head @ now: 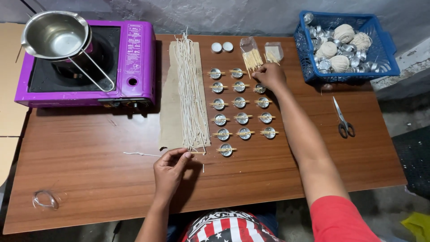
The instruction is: Assembling candle wicks by threading cotton strings through metal sustainer bases and crimping them with pliers.
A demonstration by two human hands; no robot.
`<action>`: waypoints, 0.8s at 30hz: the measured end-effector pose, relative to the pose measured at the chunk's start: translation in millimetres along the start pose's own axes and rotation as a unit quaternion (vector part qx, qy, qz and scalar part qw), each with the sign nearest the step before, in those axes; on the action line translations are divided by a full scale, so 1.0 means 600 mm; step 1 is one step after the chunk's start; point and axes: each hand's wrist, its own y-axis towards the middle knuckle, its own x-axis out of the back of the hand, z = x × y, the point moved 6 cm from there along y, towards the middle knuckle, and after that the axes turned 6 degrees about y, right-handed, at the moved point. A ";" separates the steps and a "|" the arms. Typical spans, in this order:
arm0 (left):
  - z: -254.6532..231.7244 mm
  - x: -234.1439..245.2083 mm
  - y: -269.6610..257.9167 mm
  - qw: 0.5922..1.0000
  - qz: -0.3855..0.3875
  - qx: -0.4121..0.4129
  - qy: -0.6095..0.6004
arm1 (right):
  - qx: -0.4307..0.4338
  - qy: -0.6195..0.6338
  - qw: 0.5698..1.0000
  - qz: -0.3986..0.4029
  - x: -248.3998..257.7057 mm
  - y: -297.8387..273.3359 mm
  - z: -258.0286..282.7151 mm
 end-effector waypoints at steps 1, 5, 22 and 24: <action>0.004 0.000 -0.001 1.000 0.001 0.000 0.001 | -0.001 0.000 1.000 0.000 -0.009 0.008 -0.009; 0.009 0.006 -0.004 1.000 -0.005 -0.001 -0.002 | -0.014 -0.062 0.998 -0.003 -0.052 0.063 -0.062; 0.024 -0.005 -0.019 0.998 -0.005 0.015 -0.063 | -0.007 -0.035 0.994 0.102 0.089 -0.155 0.081; 0.027 -0.016 -0.025 0.997 0.007 0.015 -0.077 | -0.007 0.162 0.978 0.131 0.089 -0.233 0.111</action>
